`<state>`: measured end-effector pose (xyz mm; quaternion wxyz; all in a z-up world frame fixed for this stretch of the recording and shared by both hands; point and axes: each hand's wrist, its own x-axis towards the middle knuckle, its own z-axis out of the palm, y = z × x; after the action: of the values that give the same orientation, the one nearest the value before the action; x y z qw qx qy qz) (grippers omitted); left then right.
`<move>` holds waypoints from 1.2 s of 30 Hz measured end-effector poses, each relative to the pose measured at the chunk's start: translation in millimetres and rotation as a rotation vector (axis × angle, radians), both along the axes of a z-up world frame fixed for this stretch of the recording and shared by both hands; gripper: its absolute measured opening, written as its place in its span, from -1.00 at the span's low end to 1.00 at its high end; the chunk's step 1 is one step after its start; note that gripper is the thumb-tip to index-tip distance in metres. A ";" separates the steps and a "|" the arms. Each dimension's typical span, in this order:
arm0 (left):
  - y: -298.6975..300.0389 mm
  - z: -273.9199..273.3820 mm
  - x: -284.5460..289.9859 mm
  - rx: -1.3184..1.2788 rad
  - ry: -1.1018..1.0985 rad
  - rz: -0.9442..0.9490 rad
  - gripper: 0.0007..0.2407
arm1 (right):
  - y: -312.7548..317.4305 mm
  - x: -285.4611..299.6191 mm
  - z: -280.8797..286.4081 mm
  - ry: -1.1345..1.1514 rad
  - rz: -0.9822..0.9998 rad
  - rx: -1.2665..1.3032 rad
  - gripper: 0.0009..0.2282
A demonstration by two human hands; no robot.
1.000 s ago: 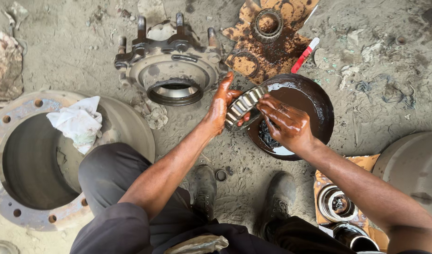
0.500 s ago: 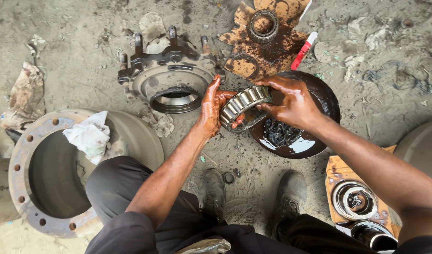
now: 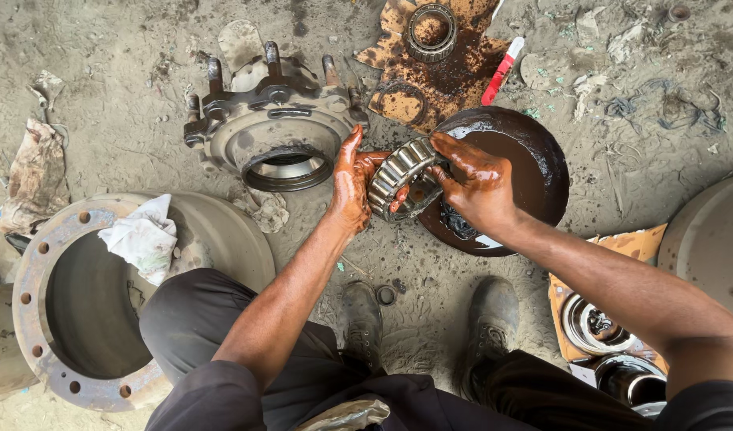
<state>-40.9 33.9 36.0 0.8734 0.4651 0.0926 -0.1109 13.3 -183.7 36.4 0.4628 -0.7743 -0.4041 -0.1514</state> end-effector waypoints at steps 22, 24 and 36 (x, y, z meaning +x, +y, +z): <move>-3.1 -8.9 12.1 0.098 0.122 0.284 -0.75 | 18.8 5.5 -39.2 1.069 0.107 0.538 -0.66; -9.0 -7.8 9.4 0.147 0.066 0.268 -0.76 | 20.7 6.5 -38.7 1.216 0.116 0.603 -0.68; -5.6 -24.9 3.2 0.164 0.125 0.358 -0.80 | 43.9 -9.4 -36.2 1.034 0.082 0.601 -0.60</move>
<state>-37.7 28.3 11.1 0.8309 0.5031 0.2364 0.0255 3.8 -139.8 0.2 0.8037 -0.5664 -0.0954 0.1552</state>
